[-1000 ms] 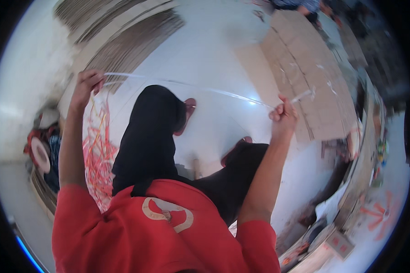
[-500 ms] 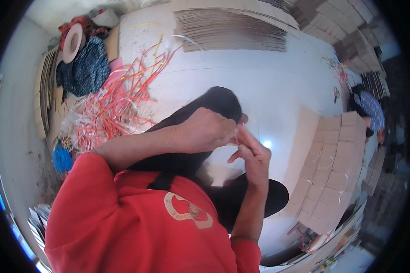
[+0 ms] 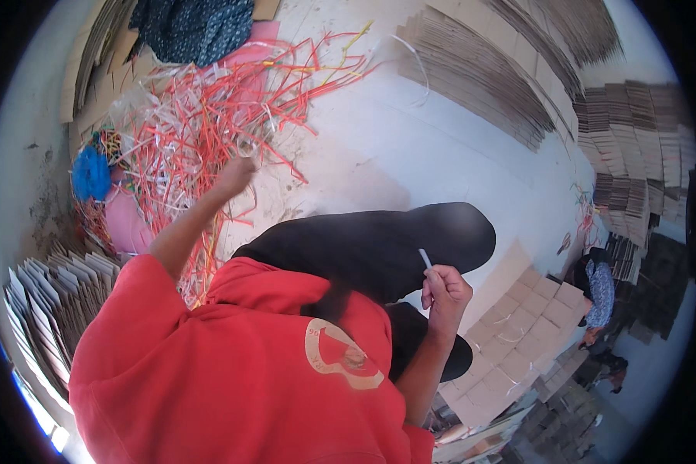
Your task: The person sits on the floor and bundles stacks of thin paper sheets using white plastic ties. They wrap the ties around the stacks, tie knots, and trim the excess with scissors. The person repeats this process for multiple stacks.
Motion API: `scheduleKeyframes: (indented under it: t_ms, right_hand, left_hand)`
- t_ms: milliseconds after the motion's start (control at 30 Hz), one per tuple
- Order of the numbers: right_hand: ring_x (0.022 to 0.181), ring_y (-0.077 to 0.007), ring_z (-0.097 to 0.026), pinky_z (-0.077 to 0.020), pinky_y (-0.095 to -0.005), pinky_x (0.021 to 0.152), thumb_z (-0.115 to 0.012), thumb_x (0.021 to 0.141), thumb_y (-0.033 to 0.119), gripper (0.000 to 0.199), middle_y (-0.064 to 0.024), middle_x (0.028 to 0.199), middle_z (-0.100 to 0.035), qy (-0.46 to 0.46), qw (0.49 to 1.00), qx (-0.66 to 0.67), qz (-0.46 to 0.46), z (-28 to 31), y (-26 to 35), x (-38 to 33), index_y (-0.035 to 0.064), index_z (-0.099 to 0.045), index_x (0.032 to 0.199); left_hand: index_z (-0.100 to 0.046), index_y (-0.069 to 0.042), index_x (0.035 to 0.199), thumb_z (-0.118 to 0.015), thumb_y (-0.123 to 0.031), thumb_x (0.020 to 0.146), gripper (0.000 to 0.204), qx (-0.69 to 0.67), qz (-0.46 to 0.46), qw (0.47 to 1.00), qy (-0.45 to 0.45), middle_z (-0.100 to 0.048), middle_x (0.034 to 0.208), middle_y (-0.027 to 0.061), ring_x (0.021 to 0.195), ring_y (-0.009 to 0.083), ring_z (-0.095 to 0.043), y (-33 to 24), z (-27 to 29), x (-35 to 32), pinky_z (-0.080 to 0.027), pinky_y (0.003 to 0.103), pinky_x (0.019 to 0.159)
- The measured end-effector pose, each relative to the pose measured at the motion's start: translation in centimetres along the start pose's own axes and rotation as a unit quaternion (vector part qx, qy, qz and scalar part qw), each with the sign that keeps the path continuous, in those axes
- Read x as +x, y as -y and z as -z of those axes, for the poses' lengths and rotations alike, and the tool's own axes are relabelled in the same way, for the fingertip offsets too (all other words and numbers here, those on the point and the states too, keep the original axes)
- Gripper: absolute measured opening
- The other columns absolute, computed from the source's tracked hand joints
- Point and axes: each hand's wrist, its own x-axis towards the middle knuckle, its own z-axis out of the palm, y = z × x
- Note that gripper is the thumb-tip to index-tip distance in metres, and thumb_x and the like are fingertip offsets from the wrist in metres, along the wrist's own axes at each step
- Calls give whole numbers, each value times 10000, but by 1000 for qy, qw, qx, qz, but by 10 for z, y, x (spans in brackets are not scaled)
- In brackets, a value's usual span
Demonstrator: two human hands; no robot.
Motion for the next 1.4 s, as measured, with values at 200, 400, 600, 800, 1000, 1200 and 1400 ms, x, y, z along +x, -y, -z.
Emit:
scheduleKeyframes:
  t_ms: [200,400,600,800,1000,1200,1400]
  right_hand:
    - [401,-94,-438,-356,-204,394,-556,816,10,43,-53,555,-526,-28,999,42,-11,6,1,3,-20,-580,798]
    - [393,-112,-451,-365,-215,374,-545,825,29,64,-65,548,-525,-32,997,33,-56,0,8,7,-12,-567,781]
    - [434,-134,-485,-375,-223,381,-533,842,34,58,-85,603,-539,-37,998,55,-20,9,19,4,-6,-550,803]
    - [434,-132,-488,-395,-218,386,-558,875,107,114,-89,632,-548,1,999,32,-22,11,20,17,-1,-531,854]
    - [441,-141,-485,-409,-226,397,-530,862,41,64,-92,629,-540,-13,997,68,-36,10,24,17,-19,-550,848]
    - [433,-139,-483,-406,-223,395,-531,865,47,67,-87,628,-544,-46,996,48,-52,10,28,12,-14,-551,844]
    - [431,-133,-490,-397,-222,388,-551,864,73,88,-89,626,-561,-37,996,65,-56,6,23,15,-10,-560,835]
  left_hand:
    - [-598,-55,1085,-567,-101,760,330,71,257,957,118,-600,1037,193,1003,320,-568,27,11,-47,-445,395,851]
    - [-508,-104,1186,-509,-28,754,439,-26,164,986,16,-554,1109,227,1018,391,-539,49,-23,-58,-423,458,870]
    - [-579,-90,1069,-488,16,712,383,-33,319,947,-29,-578,1053,227,966,372,-572,56,-30,-51,-472,458,783]
    - [-596,-72,1056,-564,-7,708,355,-22,220,965,141,-593,1062,173,1071,322,-528,76,-49,-98,-407,381,946]
    - [-464,-71,1218,-554,18,654,578,-44,230,956,174,-484,1220,177,1159,346,-449,55,-73,-67,-380,401,978]
    - [-547,-25,1163,-515,-11,757,408,98,330,878,334,-281,1407,152,1313,344,-263,53,-98,-48,-348,496,1007]
    - [-564,-18,1124,-537,-22,750,375,145,365,865,312,-341,1372,133,1305,294,-289,57,-87,-51,-343,513,986]
